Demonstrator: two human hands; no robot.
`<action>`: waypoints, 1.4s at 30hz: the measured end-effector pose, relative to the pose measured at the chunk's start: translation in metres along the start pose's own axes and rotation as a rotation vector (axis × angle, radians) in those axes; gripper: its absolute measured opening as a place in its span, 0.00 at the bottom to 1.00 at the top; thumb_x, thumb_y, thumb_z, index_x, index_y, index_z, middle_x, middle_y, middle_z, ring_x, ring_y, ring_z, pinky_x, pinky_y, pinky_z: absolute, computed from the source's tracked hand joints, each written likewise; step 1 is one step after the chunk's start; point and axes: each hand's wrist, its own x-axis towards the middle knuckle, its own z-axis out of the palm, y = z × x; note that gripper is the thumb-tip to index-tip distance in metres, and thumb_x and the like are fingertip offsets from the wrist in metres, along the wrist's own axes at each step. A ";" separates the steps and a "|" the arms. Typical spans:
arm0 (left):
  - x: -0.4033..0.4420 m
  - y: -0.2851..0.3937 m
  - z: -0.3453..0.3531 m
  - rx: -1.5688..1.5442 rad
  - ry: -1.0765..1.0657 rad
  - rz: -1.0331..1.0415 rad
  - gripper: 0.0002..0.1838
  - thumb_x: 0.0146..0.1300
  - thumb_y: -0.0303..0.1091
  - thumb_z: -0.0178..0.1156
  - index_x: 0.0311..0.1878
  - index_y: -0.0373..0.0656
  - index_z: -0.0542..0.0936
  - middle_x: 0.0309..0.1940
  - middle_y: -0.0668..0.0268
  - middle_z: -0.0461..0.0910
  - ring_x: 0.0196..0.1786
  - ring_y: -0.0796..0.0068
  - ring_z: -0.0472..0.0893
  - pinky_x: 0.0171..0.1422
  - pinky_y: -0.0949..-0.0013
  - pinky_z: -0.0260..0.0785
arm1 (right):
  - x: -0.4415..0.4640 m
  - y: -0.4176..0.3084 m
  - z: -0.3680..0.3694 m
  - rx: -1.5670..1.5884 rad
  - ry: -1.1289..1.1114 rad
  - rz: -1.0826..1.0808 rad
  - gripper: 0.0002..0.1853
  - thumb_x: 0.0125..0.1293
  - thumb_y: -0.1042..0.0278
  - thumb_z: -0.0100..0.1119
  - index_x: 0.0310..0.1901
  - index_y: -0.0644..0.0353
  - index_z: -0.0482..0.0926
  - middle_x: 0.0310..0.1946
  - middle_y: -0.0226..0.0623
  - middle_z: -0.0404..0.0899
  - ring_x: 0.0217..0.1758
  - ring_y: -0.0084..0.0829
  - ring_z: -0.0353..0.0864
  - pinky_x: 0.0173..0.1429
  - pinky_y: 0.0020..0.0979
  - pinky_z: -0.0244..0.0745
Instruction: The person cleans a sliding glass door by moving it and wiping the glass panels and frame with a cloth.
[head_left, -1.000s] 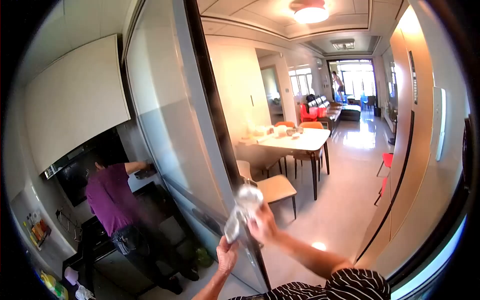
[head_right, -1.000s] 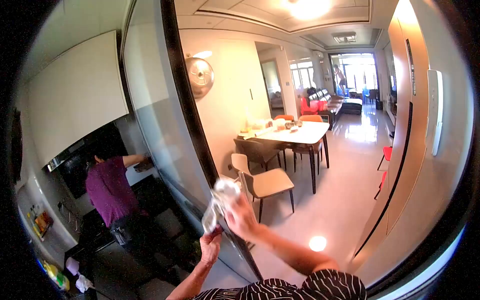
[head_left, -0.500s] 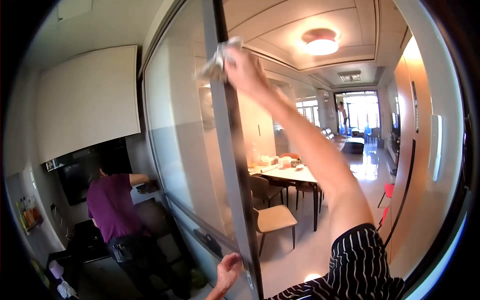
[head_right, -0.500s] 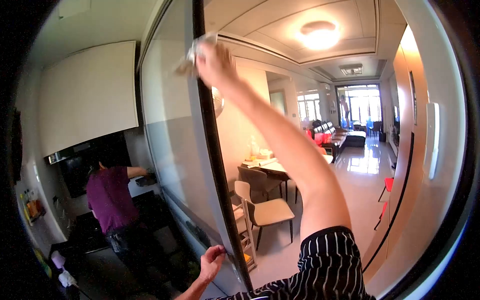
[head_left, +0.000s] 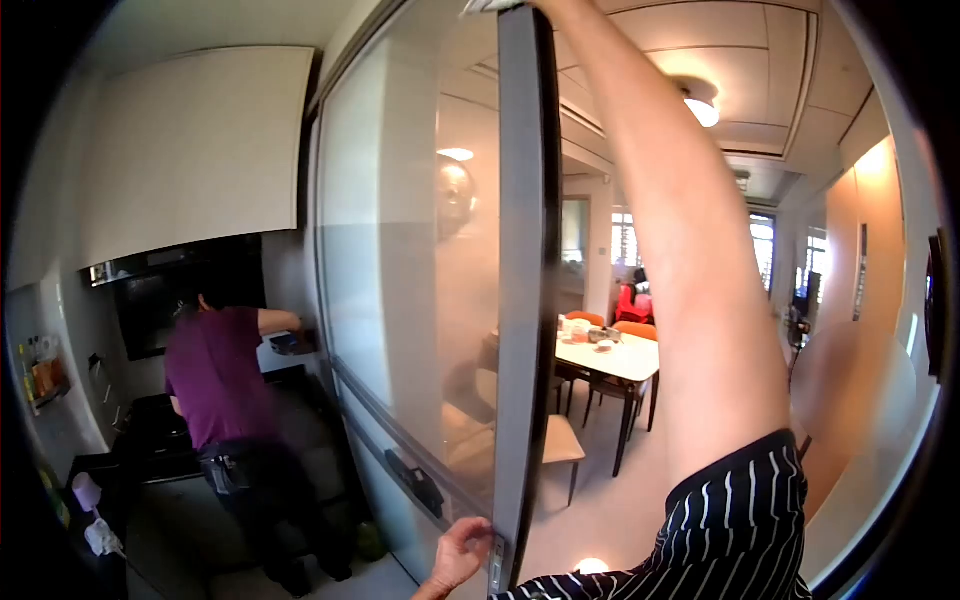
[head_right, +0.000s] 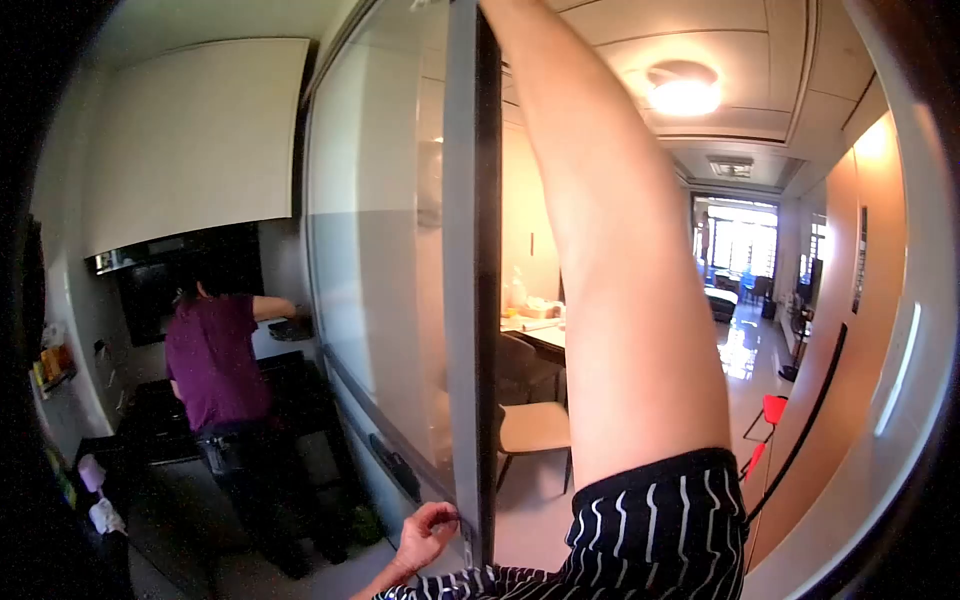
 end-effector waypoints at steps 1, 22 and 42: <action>0.002 -0.001 0.000 0.013 0.000 0.008 0.10 0.57 0.21 0.60 0.43 0.39 0.79 0.36 0.67 0.81 0.40 0.79 0.80 0.49 0.74 0.72 | -0.006 0.002 0.009 -0.022 0.039 0.036 0.17 0.57 0.62 0.58 0.45 0.64 0.81 0.49 0.51 0.79 0.55 0.45 0.78 0.55 0.39 0.76; 0.023 0.022 -0.034 -0.144 -0.177 -0.242 0.13 0.59 0.18 0.51 0.44 0.36 0.80 0.40 0.66 0.79 0.46 0.75 0.76 0.57 0.72 0.66 | -0.789 0.026 -0.155 0.513 -0.724 0.517 0.33 0.51 0.72 0.70 0.58 0.69 0.67 0.56 0.56 0.67 0.56 0.54 0.72 0.57 0.41 0.72; -0.004 -0.038 -0.027 -0.124 -0.143 -0.097 0.18 0.63 0.17 0.49 0.58 0.34 0.69 0.54 0.55 0.74 0.55 0.63 0.75 0.61 0.55 0.70 | -0.845 -0.024 -0.138 0.326 -0.228 0.934 0.30 0.48 0.82 0.62 0.57 0.58 0.73 0.57 0.43 0.72 0.60 0.46 0.70 0.62 0.41 0.66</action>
